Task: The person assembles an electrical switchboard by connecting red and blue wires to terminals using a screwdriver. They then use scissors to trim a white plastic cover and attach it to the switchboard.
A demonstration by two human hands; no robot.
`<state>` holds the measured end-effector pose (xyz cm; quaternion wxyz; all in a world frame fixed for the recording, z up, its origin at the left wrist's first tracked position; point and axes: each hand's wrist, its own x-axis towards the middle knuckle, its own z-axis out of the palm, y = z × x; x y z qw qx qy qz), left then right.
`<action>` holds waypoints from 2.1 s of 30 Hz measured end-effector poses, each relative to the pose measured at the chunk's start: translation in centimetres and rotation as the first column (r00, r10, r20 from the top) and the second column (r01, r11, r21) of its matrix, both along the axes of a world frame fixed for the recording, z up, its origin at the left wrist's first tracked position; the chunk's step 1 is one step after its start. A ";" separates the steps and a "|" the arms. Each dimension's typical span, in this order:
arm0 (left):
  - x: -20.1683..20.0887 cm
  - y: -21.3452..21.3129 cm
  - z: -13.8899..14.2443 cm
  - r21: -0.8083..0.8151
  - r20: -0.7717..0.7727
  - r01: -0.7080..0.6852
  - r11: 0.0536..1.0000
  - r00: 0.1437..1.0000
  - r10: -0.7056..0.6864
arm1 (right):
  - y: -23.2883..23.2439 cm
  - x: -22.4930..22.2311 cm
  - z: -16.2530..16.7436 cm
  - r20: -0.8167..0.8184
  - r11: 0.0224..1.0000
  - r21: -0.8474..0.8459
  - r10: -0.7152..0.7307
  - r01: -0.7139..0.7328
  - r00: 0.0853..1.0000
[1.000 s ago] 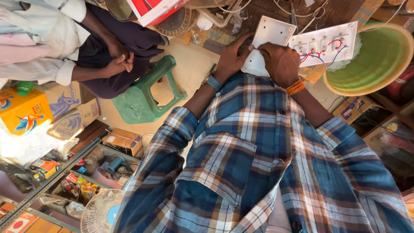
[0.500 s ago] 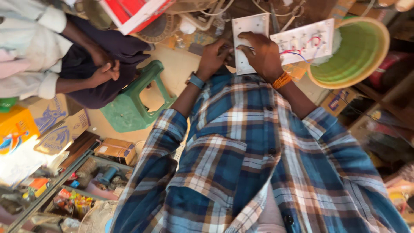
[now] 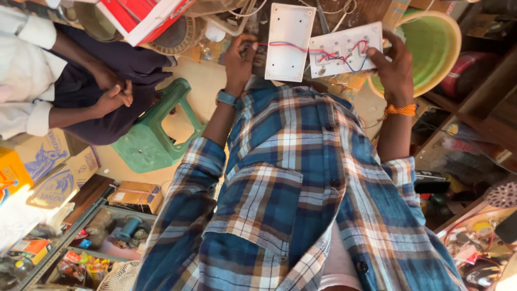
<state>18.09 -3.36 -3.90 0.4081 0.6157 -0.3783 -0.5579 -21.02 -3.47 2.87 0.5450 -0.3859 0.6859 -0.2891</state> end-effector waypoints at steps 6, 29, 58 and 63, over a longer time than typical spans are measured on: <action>-2.1 0.1 1.4 -0.041 0.283 0.004 0.999 0.959 0.008 | 1.0 2.1 8.6 -0.481 0.880 -0.255 0.244 -0.401 0.842; -3.7 -0.6 0.2 -0.242 0.102 -0.362 0.900 0.913 0.395 | -9.3 9.0 -1.5 -0.220 0.654 -0.661 0.299 -0.368 0.928; -6.5 -1.1 1.5 -0.218 0.475 -0.017 0.976 0.872 0.122 | -13.9 13.1 -3.2 0.284 0.794 -0.396 0.583 -0.461 0.761; -6.5 -0.6 2.0 -0.201 0.567 0.054 0.978 0.821 0.071 | -12.7 12.6 -5.0 0.127 0.761 -0.462 0.565 -0.455 0.815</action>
